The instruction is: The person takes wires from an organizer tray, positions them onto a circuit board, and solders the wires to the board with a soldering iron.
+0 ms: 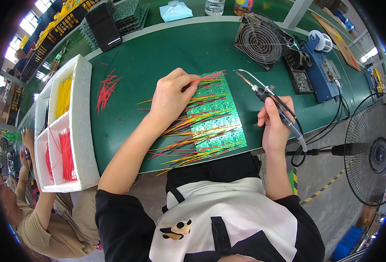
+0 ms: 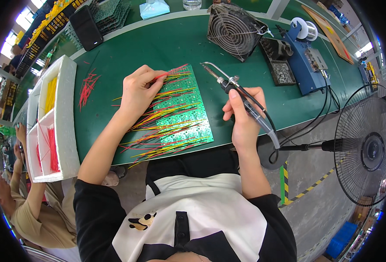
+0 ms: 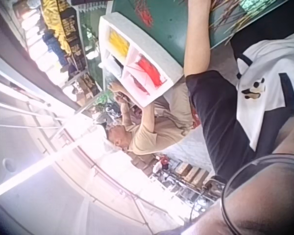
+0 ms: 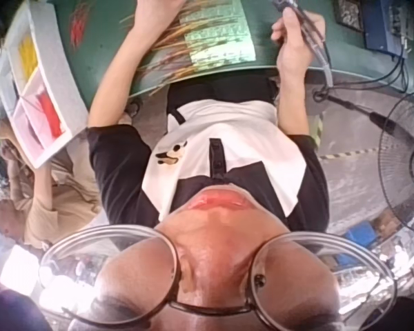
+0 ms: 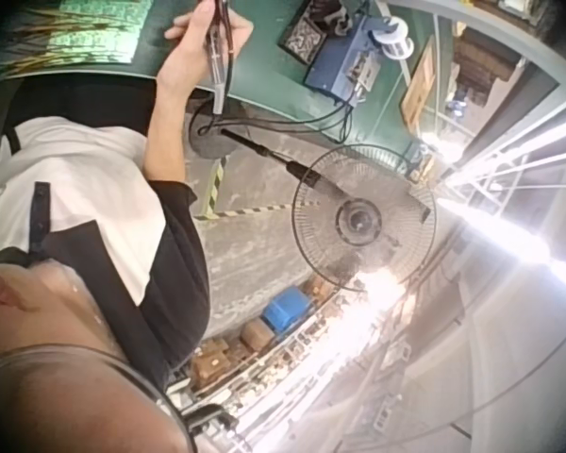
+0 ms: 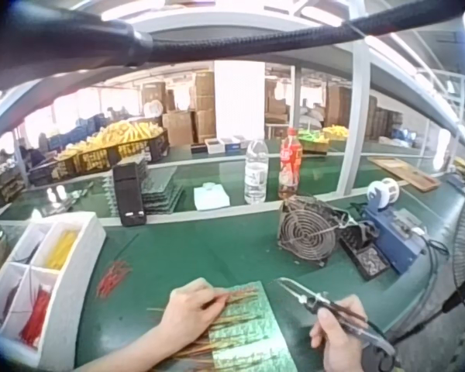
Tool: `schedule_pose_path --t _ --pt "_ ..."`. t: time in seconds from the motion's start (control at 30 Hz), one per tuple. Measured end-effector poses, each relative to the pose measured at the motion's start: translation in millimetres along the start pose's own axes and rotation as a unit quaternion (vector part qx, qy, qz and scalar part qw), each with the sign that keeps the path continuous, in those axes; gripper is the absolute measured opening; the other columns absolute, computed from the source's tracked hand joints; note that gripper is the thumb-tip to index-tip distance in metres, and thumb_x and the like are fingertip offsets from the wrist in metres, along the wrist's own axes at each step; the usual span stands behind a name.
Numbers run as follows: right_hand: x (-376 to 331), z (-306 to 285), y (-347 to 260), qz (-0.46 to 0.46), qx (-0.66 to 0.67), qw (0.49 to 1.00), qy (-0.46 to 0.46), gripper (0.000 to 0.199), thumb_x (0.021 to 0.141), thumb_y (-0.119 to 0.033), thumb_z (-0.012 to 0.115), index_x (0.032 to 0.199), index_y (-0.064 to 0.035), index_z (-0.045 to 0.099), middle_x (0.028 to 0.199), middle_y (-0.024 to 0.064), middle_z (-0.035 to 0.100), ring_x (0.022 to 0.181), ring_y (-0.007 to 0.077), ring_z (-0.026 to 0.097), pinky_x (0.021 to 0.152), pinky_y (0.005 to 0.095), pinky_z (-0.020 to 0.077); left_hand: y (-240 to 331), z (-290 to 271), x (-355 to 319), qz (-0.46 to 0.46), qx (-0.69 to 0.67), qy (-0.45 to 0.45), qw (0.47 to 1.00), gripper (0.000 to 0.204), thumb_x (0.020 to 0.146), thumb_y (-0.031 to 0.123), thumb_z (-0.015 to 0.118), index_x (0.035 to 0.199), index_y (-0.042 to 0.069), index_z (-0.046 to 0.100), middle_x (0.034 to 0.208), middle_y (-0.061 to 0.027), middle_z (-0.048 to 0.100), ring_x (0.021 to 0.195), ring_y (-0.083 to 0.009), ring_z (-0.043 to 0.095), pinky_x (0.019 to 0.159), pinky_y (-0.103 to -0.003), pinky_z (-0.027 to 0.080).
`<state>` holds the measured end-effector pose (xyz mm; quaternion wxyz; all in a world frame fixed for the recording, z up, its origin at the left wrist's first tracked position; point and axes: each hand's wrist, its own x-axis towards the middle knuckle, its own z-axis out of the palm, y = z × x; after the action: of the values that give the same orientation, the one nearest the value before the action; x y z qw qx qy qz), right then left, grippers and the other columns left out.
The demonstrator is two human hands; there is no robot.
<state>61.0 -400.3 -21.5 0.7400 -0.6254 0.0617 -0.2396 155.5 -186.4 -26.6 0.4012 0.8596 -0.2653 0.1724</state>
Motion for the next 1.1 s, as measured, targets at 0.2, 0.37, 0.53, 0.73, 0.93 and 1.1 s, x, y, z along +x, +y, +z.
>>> schedule_pose_path --t 0.2,0.37,0.53,0.73,0.93,1.1 --pt "2.4 -17.5 -3.0 -0.025 -0.037 0.998 0.044 0.014 0.086 -0.013 0.059 0.086 -0.0052 0.048 0.060 0.0044 0.051 0.046 0.0083 0.045 0.043 0.0187 0.0354 3.9 -1.5 0.6 0.010 0.007 0.008 1.000 0.008 0.077 0.008 0.063 0.083 0.004 0.066 0.076 -0.0086 0.057 0.060 -0.0245 0.058 0.057 -0.032 0.047" --pt "2.3 -20.3 0.0 -0.014 0.013 0.998 0.053 0.013 0.086 -0.013 0.059 0.086 -0.0052 0.048 0.060 0.0045 0.051 0.046 0.0086 0.044 0.043 0.0194 0.0347 5.5 -5.0 1.7 0.034 0.050 0.020 0.998 0.009 0.079 0.011 0.062 0.084 0.005 0.066 0.078 -0.0072 0.057 0.065 -0.0228 0.056 0.059 -0.033 0.046" --pt "-0.3 -22.1 -0.7 -0.027 0.019 0.998 0.049 0.017 0.084 -0.010 0.061 0.085 -0.0022 0.046 0.060 0.0077 0.056 0.044 0.0089 0.048 0.043 0.0193 0.0384 13.7 -22.1 14.5 0.189 0.177 0.121 0.958 0.012 0.083 0.011 0.058 0.090 0.006 0.066 0.076 -0.0048 0.055 0.062 -0.0181 0.050 0.053 -0.028 0.038" --pt "-1.4 -22.0 -0.4 -0.037 -0.010 0.997 0.067 0.017 0.086 -0.010 0.060 0.086 -0.0020 0.045 0.061 0.0083 0.056 0.045 0.0095 0.050 0.044 0.0194 0.0401 36.4 -27.0 6.2 -0.117 -0.178 -0.021 0.977 0.016 0.092 0.012 0.046 0.100 0.003 0.056 0.057 -0.0005 0.041 0.053 -0.0070 0.036 0.051 -0.023 0.031" --pt "0.6 -20.1 0.4 -0.041 0.013 0.996 0.079 0.019 0.085 -0.012 0.060 0.088 -0.0010 0.045 0.062 0.0088 0.057 0.047 0.0110 0.053 0.047 0.0202 0.0431 28.7 -24.9 3.6 -0.155 -0.242 -0.038 0.957 0.015 0.093 0.015 0.046 0.096 0.000 0.047 0.058 0.0027 0.042 0.054 -0.0045 0.034 0.050 -0.022 0.029" --pt "1.6 -20.0 -0.2 -0.037 0.002 0.996 0.083 0.021 0.085 -0.013 0.061 0.089 -0.0004 0.045 0.063 0.0093 0.057 0.048 0.0117 0.053 0.048 0.0203 0.0439 28.7 -21.0 6.3 -0.156 -0.282 -0.054 0.945 0.015 0.092 0.014 0.048 0.093 0.000 0.048 0.059 0.0034 0.044 0.054 -0.0031 0.035 0.050 -0.021 0.030"
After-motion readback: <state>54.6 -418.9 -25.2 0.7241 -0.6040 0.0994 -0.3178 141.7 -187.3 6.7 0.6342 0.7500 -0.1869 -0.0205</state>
